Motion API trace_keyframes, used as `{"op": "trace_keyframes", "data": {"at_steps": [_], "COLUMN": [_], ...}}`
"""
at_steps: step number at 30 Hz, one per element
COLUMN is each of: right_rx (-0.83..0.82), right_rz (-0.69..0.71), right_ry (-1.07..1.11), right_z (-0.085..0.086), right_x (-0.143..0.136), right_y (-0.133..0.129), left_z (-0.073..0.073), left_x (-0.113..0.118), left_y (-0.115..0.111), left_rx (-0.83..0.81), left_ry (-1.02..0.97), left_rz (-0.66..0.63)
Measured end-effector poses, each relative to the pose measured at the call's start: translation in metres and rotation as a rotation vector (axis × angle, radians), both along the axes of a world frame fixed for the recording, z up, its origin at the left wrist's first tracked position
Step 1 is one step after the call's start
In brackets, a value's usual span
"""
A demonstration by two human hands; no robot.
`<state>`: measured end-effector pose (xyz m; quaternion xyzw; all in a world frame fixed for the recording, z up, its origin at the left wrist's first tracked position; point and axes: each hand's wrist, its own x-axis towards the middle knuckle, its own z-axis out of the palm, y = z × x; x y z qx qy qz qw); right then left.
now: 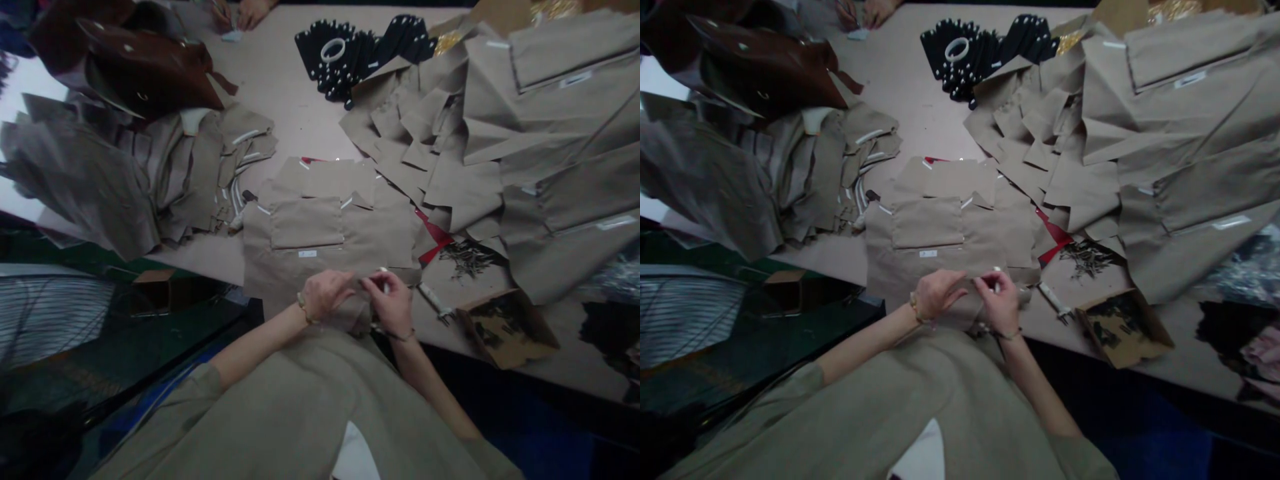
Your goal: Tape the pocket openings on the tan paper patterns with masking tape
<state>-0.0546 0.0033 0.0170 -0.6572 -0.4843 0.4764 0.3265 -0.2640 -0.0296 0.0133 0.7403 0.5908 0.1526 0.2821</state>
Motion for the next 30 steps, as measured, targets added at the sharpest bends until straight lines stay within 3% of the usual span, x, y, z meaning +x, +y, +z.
{"op": "trace_keyframes", "data": {"at_steps": [2, 4, 8, 12, 15, 17, 24, 30], "right_rx": [-0.029, -0.040, 0.027, 0.186, 0.189, 0.184, 0.103, 0.074], "right_rz": [0.046, 0.086, 0.250, 0.518, 0.761, 0.843, 0.911, 0.878], "right_ry": [0.134, 0.165, 0.061, -0.366, -0.569, -0.603, -0.647, -0.660], "right_z": [-0.004, -0.009, -0.022, -0.045, -0.063, -0.071, -0.071, -0.074], "right_x": [-0.054, -0.083, -0.103, -0.120, -0.133, -0.137, -0.140, -0.142], "right_y": [-0.004, -0.005, 0.009, 0.043, 0.066, 0.075, 0.087, 0.090], "left_z": [0.002, -0.002, -0.026, -0.061, -0.080, -0.086, -0.090, -0.090], "left_x": [-0.006, -0.026, -0.077, -0.106, -0.112, -0.112, -0.115, -0.113], "left_y": [-0.006, -0.005, 0.010, 0.031, 0.038, 0.039, 0.038, 0.040], "left_rx": [0.044, 0.060, 0.032, -0.026, -0.056, -0.069, -0.102, -0.113], "left_ry": [-0.053, -0.084, -0.100, -0.054, -0.043, -0.039, -0.028, 0.050], "left_rz": [0.030, 0.062, 0.144, 0.278, 0.279, 0.272, 0.276, 0.251]}}
